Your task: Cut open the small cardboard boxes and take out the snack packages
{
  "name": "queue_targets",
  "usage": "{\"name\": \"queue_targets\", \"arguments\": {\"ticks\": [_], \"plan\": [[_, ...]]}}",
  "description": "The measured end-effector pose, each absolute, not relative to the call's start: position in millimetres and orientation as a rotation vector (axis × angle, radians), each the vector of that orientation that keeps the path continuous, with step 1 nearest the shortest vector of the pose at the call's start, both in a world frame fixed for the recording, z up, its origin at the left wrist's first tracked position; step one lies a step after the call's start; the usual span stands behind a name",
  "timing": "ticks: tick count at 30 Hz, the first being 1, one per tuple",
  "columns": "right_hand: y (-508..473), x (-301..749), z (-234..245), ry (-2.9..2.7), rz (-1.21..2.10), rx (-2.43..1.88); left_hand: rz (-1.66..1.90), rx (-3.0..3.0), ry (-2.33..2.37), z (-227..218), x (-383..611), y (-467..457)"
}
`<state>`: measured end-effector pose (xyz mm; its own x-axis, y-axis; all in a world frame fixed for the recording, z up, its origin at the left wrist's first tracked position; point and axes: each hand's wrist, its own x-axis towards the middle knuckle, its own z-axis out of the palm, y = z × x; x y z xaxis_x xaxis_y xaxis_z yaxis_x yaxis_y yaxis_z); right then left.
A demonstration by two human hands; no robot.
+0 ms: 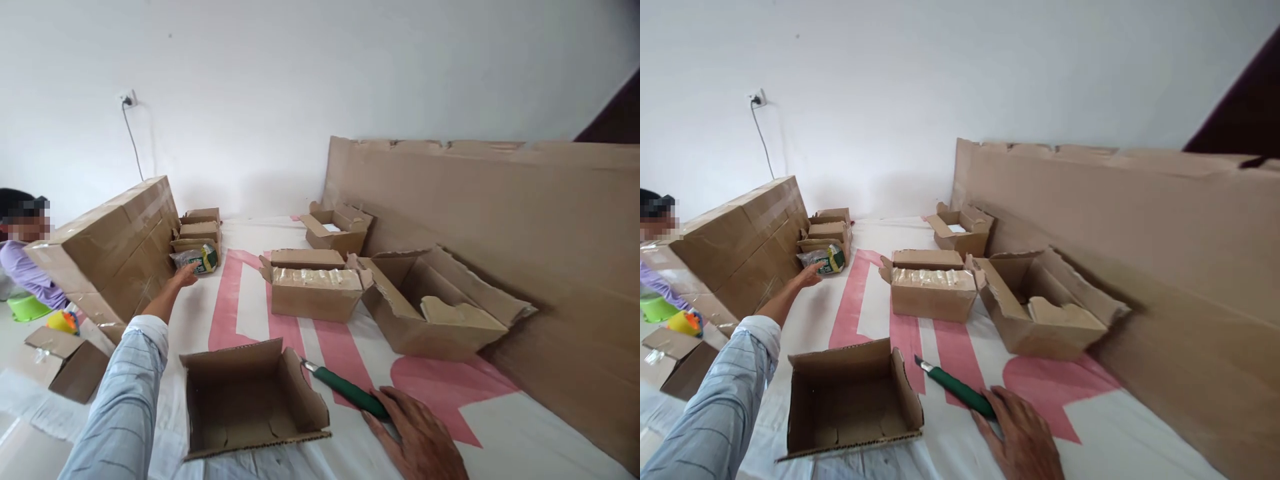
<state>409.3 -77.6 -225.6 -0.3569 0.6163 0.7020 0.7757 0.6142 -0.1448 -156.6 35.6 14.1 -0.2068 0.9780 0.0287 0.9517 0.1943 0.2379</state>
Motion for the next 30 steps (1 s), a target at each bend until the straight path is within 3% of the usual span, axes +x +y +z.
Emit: {"name": "queue_targets", "arguments": {"ticks": [7, 16, 19, 24, 30], "plan": [[-83.8, 411.5, -225.7, -2.15, -0.226, -1.141, 0.458, 1.848, 1.988, 33.5, -129.6, -30.9], [-83.7, 411.2, -227.9, -2.163, -0.191, -1.194, 0.744, 2.05, 1.759, 95.8, -54.9, -206.1], [-81.8, 409.3, -229.4, -2.155, -0.222, -1.179, 0.453, 2.161, 1.729, 93.0, 3.4, -250.8], [-80.1, 408.2, -231.4, -2.14, -0.258, -1.15, -0.339, 2.258, 1.974, 48.1, 63.1, -261.4], [-79.5, 407.0, -231.6, -2.134, -0.254, -1.129, -0.249, 2.334, 2.347, 49.4, -29.4, -190.5]]}}
